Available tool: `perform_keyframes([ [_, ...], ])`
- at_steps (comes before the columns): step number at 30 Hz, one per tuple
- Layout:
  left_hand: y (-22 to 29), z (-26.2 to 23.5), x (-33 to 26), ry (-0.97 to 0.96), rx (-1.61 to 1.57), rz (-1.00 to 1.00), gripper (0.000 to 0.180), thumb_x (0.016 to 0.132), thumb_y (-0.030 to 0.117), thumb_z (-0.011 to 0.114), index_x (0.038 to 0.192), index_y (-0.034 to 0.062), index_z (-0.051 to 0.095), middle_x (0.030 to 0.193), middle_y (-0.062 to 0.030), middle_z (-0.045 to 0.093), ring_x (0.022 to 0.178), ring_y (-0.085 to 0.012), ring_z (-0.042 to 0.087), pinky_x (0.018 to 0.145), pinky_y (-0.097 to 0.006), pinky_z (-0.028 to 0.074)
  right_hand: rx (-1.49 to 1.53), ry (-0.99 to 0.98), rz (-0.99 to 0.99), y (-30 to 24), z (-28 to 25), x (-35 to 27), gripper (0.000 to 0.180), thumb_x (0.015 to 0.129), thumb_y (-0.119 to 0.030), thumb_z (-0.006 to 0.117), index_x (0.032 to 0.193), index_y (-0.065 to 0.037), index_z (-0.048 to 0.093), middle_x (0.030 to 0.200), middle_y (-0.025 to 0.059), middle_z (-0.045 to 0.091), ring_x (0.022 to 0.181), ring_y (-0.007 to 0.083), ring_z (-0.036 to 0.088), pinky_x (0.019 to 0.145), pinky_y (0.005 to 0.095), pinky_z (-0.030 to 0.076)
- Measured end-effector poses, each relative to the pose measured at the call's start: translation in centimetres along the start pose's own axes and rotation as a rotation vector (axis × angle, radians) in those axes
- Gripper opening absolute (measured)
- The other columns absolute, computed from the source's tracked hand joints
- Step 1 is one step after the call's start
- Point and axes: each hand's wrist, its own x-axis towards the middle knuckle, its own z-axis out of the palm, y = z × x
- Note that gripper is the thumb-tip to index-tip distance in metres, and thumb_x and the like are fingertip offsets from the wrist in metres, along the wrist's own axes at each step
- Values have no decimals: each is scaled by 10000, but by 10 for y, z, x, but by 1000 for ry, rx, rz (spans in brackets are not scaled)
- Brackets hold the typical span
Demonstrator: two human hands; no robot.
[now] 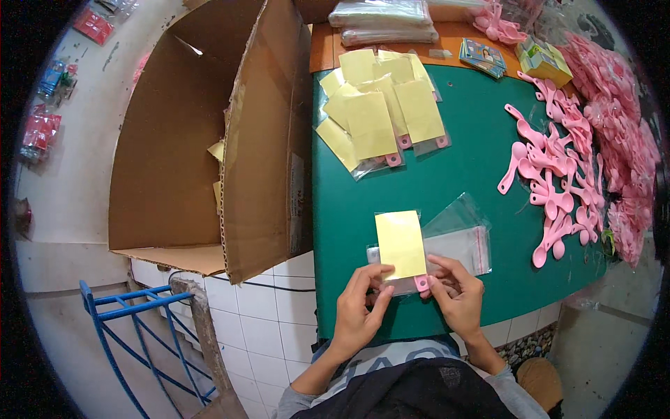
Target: Packaging pink plastic spoons and paper labels into small clear plastic bags.
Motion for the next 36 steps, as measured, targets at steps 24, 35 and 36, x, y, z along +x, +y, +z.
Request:
perform_keyframes([
  [24, 22, 46, 120, -349, 243, 478, 413, 738, 62, 632, 1127, 9, 503, 832, -126, 540, 739, -264, 570, 682, -347, 489, -1192, 214, -974, -36, -116, 113, 241, 705, -3, 596, 939, -59, 574, 920, 70, 577, 889, 264, 535, 799, 360, 416],
  [35, 33, 28, 125, -597, -339, -32, 155, 831, 86, 606, 922, -40, 599, 895, -116, 649, 800, -132, 620, 726, -249, 504, -186, 313, -507, -37, -94, 89, 153, 878, -80, 540, 979, 26, 586, 806, 57, 580, 660, 101, 563, 592, 211, 463],
  [36, 33, 27, 124, -591, -333, -63, 152, 832, 77, 606, 917, -49, 596, 869, -124, 652, 767, -132, 623, 711, -244, 506, -187, 311, -506, -36, -94, 89, 153, 878, -80, 540, 979, 26, 586, 806, 57, 580, 660, 101, 563, 592, 211, 463],
])
